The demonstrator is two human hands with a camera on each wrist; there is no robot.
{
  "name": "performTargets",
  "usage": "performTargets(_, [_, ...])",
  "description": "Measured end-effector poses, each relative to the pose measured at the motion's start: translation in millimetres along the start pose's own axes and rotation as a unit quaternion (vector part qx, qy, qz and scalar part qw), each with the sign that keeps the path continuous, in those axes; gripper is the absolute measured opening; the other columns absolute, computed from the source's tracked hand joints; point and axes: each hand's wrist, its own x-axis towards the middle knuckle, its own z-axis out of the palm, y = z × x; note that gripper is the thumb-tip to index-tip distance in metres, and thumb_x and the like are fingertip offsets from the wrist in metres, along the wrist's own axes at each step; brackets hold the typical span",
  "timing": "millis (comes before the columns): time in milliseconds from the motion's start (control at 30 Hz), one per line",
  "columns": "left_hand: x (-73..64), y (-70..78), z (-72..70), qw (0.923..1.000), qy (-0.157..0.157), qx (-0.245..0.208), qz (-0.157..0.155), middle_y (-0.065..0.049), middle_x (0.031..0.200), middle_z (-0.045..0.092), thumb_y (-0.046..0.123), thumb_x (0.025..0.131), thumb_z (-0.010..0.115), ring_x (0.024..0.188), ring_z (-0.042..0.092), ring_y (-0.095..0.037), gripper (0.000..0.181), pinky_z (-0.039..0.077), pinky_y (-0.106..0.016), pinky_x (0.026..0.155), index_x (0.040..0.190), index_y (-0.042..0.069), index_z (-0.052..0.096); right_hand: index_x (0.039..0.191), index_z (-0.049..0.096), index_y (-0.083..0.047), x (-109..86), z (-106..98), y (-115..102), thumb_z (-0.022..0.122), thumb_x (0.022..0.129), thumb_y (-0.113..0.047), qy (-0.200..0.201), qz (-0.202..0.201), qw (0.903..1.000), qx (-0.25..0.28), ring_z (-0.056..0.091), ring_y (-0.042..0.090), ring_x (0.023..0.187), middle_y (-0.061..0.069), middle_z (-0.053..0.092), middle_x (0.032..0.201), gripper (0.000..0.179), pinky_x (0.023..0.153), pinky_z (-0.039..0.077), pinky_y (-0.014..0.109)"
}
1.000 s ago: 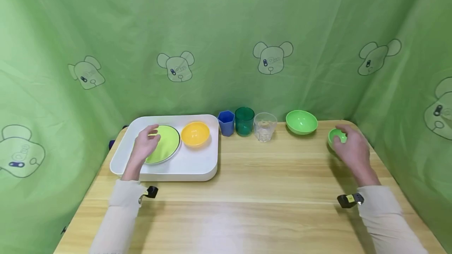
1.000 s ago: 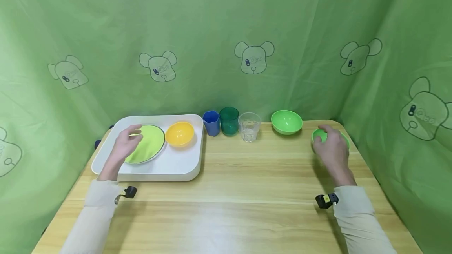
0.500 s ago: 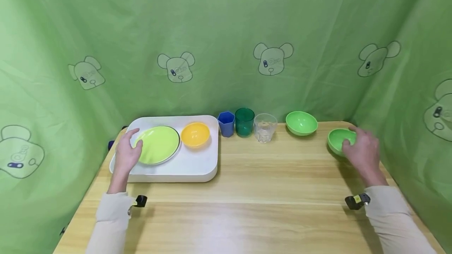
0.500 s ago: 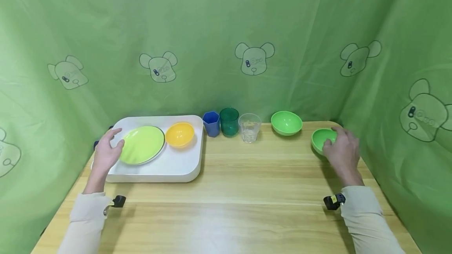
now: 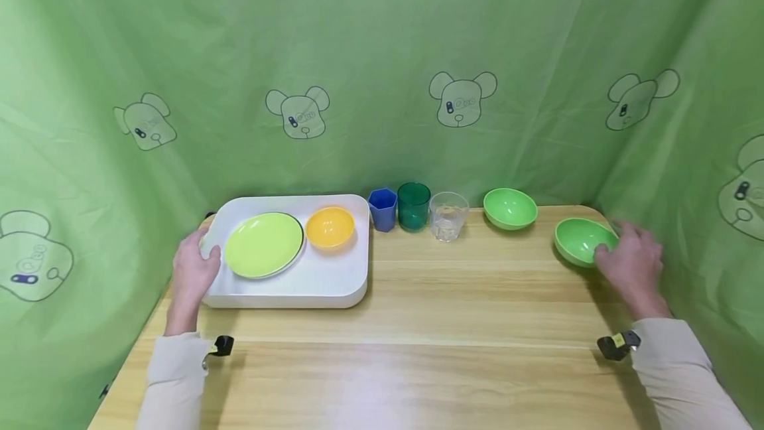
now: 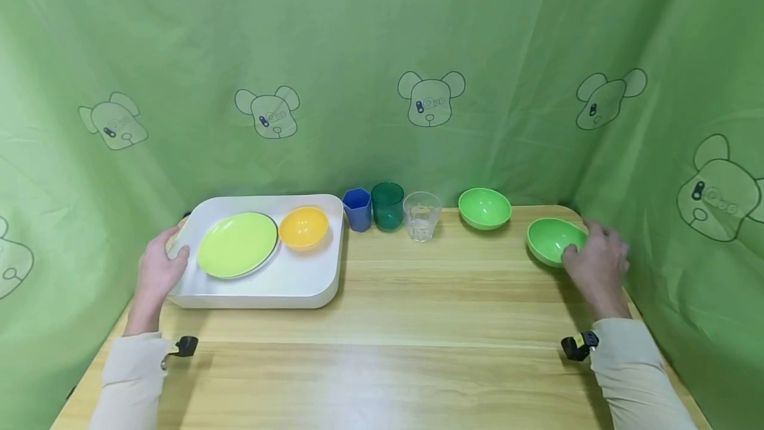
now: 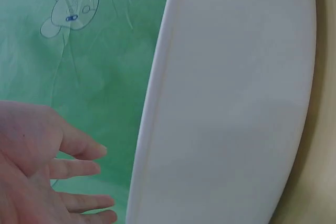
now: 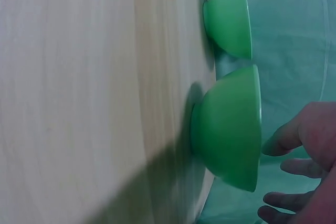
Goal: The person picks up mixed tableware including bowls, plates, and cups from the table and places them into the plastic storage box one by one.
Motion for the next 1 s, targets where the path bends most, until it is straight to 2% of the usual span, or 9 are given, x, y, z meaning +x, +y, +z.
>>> performTargets(233, [0.5,-16.2,-5.6,0.9973,-0.054,0.024,-0.044,-0.042,0.151,0.032,0.013,0.102,0.05,0.139,0.031,-0.059,0.064,0.026,-0.067,0.115,0.156,-0.01,0.025,0.158,0.02,0.006,-1.4,0,4,0.058,0.094,-0.011,-0.012,0.0,0.9999,-0.004,0.027,0.07,0.124,0.052,0.026,0.141,0.077,0.094,0.029,0.083])
performTargets(400, [1.4,-24.8,-6.9,0.9942,-0.077,0.025,-0.072,-0.041,0.151,0.035,0.017,0.104,0.048,0.138,0.033,-0.059,0.063,0.03,-0.067,0.114,0.156,-0.009,0.024,0.156,0.019,0.01,-0.6,2,12,0.06,0.092,-0.011,-0.015,-0.003,0.9999,-0.005,0.036,0.067,0.112,0.05,0.035,0.128,0.079,0.084,0.036,0.078])
performTargets(600, [2.2,-30.1,-8.2,0.9937,-0.075,0.026,-0.078,-0.041,0.148,0.039,0.014,0.104,0.043,0.135,0.038,-0.059,0.058,0.035,-0.067,0.111,0.155,-0.009,0.03,0.156,0.016,0.013,1.6,2,22,0.06,0.09,-0.009,-0.029,0.01,0.9995,0.007,0.043,0.064,0.106,0.05,0.039,0.126,0.082,0.077,0.043,0.075])
performTargets(667, [2.6,-31.7,-9.0,0.9937,-0.075,0.029,-0.077,-0.041,0.147,0.041,0.012,0.103,0.042,0.133,0.04,-0.059,0.056,0.037,-0.067,0.109,0.154,-0.009,0.032,0.155,0.015,0.014,2.3,2,23,0.059,0.089,-0.009,-0.034,0.016,0.9993,0.008,0.046,0.06,0.1,0.048,0.042,0.122,0.083,0.07,0.048,0.067])
performTargets(767, [2.7,-33.1,-10.4,0.9936,-0.076,0.031,-0.078,-0.04,0.145,0.043,0.009,0.102,0.04,0.13,0.044,-0.058,0.055,0.041,-0.066,0.106,0.153,-0.009,0.034,0.154,0.015,0.016,3.4,1,23,0.058,0.087,-0.009,-0.039,0.022,0.999,0.007,0.049,0.057,0.094,0.047,0.045,0.118,0.084,0.062,0.05,0.056])
performTargets(833, [2.7,-33.5,-11.1,0.9933,-0.077,0.029,-0.081,-0.039,0.145,0.044,0.008,0.101,0.04,0.128,0.047,-0.058,0.055,0.045,-0.065,0.103,0.153,-0.009,0.035,0.153,0.015,0.017,3.5,0,22,0.058,0.087,-0.01,-0.044,0.029,0.9986,0.004,0.049,0.057,0.093,0.048,0.046,0.118,0.083,0.061,0.05,0.055])
performTargets(1000, [2.3,-33.3,-11.6,0.9929,-0.077,0.019,-0.089,-0.038,0.142,0.048,0.002,0.096,0.04,0.123,0.053,-0.055,0.058,0.051,-0.06,0.096,0.154,-0.007,0.036,0.152,0.017,0.018,2.5,-2,20,0.056,0.087,-0.009,-0.057,0.05,0.9971,-0.001,0.047,0.061,0.098,0.053,0.043,0.124,0.081,0.071,0.048,0.067])
